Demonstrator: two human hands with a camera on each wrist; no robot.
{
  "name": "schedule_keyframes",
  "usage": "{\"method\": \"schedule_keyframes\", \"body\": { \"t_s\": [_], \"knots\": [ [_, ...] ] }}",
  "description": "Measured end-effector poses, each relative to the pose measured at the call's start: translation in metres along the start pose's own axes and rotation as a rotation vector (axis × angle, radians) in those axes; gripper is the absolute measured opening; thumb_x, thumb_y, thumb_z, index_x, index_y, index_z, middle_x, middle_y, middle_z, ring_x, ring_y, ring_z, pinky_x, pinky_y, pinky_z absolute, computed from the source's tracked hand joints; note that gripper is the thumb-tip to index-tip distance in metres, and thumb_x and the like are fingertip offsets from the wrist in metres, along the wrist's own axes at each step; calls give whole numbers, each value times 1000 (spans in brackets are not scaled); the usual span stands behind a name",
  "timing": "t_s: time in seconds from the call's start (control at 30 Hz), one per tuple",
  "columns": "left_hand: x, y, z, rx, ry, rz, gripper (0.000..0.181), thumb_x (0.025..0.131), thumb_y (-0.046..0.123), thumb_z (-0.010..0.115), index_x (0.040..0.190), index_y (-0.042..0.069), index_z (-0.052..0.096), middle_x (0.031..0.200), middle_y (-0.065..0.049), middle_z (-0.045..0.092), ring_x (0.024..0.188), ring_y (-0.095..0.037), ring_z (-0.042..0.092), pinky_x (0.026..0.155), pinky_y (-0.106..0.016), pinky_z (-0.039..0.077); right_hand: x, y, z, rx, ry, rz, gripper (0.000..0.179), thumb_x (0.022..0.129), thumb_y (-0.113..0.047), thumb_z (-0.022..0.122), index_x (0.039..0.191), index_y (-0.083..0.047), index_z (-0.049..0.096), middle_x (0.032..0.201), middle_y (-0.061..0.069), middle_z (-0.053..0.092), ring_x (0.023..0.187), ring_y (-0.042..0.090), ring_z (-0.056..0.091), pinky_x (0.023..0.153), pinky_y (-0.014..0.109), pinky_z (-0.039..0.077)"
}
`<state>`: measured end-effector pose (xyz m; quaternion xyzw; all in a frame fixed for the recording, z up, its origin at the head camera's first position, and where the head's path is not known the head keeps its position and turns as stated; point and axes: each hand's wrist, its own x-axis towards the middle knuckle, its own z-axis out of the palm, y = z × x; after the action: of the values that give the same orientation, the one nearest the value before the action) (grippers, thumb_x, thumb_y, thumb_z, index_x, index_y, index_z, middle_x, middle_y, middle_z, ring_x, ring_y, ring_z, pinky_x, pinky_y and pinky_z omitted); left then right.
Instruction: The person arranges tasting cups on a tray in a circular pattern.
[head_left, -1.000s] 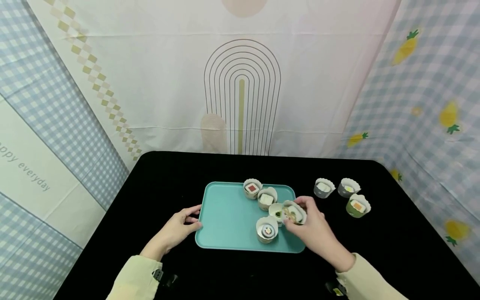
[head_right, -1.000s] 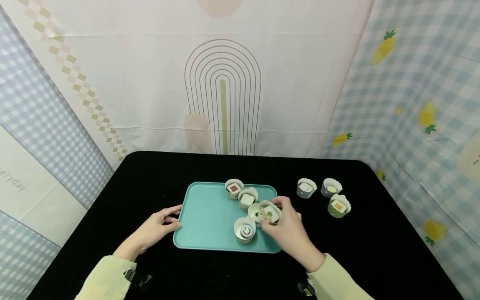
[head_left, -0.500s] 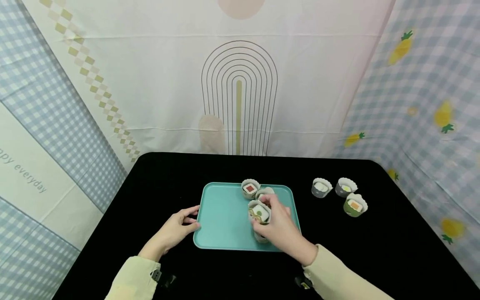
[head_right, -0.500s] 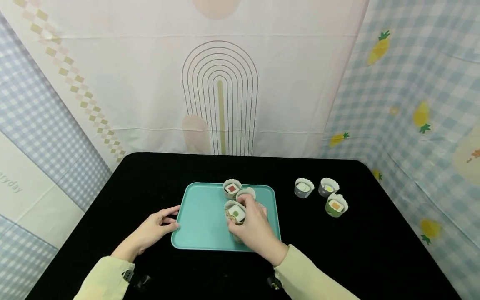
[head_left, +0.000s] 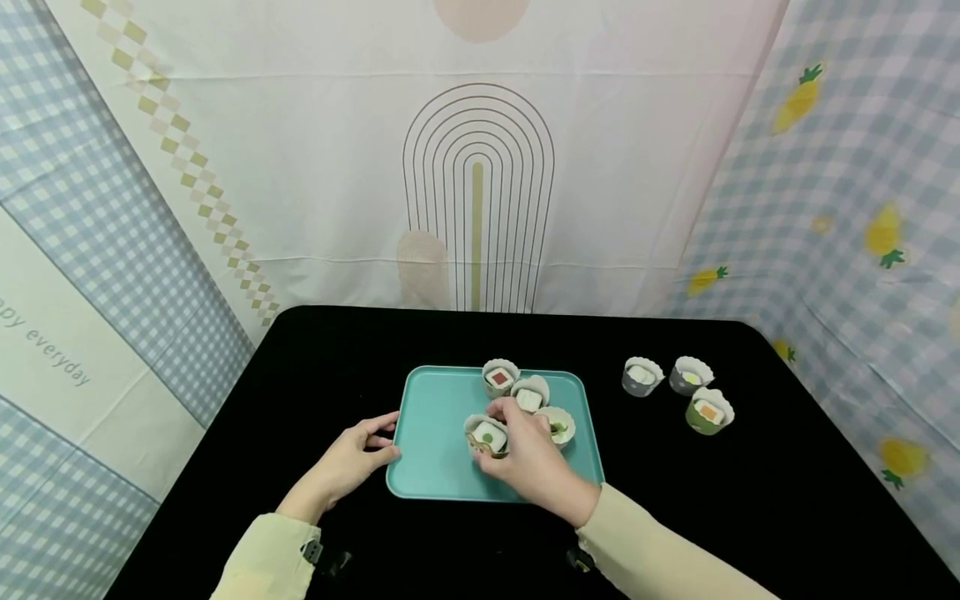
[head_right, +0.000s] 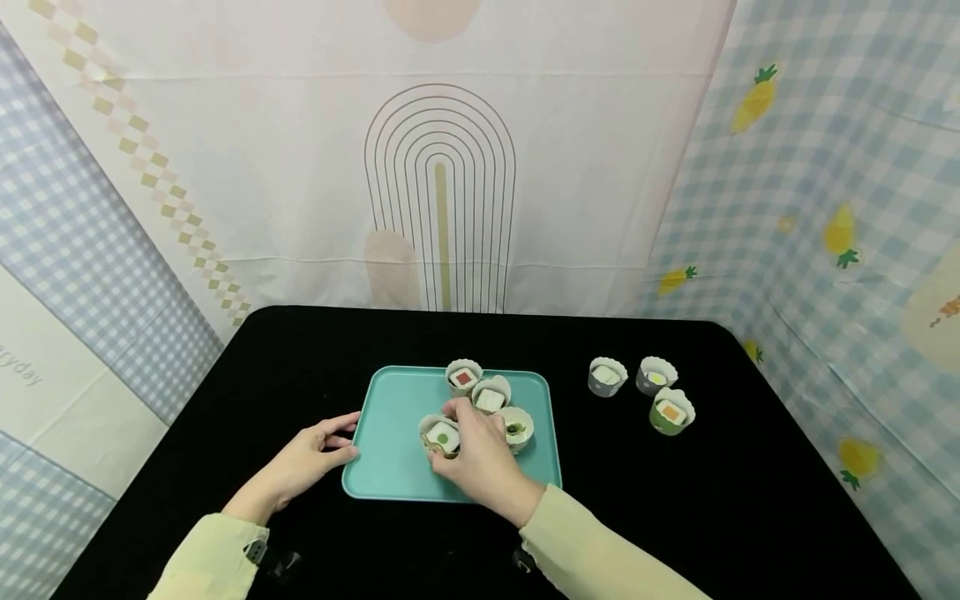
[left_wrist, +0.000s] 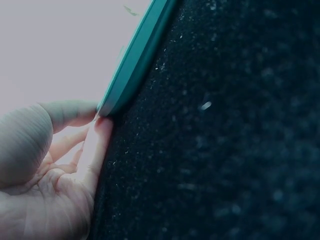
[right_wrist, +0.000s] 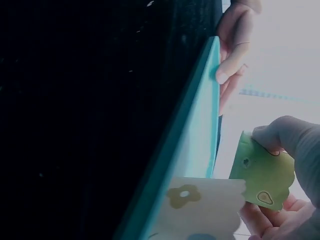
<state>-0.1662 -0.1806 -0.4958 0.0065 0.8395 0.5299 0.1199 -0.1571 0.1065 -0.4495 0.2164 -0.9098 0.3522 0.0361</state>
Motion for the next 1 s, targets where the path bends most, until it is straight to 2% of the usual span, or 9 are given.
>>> {"method": "schedule_keyframes", "body": {
  "t_s": [0.27, 0.53, 0.73, 0.87, 1.0],
  "knots": [
    [-1, 0, 0, -3, -8, -2, 56, 91, 19, 70, 143, 26, 49, 132, 1, 50, 107, -17, 55, 87, -42, 47, -2, 6, 6, -59, -56, -7, 59, 82, -28, 80, 127, -8, 49, 120, 11, 61, 107, 25, 59, 93, 47, 28],
    [-1, 2, 0, 0, -3, -4, 57, 91, 20, 70, 143, 26, 49, 131, 0, 50, 107, -17, 55, 87, -44, 47, -2, 4, 7, -136, -131, 1, 58, 81, -27, 81, 129, -9, 52, 121, 8, 63, 106, 23, 59, 92, 46, 28],
    [0, 2, 0, -2, -9, -5, 57, 91, 21, 70, 143, 26, 49, 131, 1, 50, 107, -17, 55, 87, -44, 47, -1, 6, -7, -144, -103, -34, 69, 76, -40, 83, 131, -11, 54, 112, -2, 61, 102, 19, 53, 93, 48, 24],
    [-1, 3, 0, 5, -6, -4, 57, 91, 20, 70, 143, 26, 49, 131, 1, 50, 106, -17, 54, 87, -43, 47, -1, 13, -17, -143, -79, -37, 66, 75, -46, 82, 127, -13, 60, 110, -5, 62, 104, 17, 51, 94, 48, 21],
    [-2, 4, -1, 9, -3, -7, 57, 91, 19, 70, 143, 26, 49, 132, 1, 50, 107, -17, 54, 87, -43, 47, -4, 20, -21, -156, -98, -48, 63, 75, -47, 81, 125, -13, 63, 111, -6, 62, 109, 17, 50, 99, 49, 18]
  ]
}}
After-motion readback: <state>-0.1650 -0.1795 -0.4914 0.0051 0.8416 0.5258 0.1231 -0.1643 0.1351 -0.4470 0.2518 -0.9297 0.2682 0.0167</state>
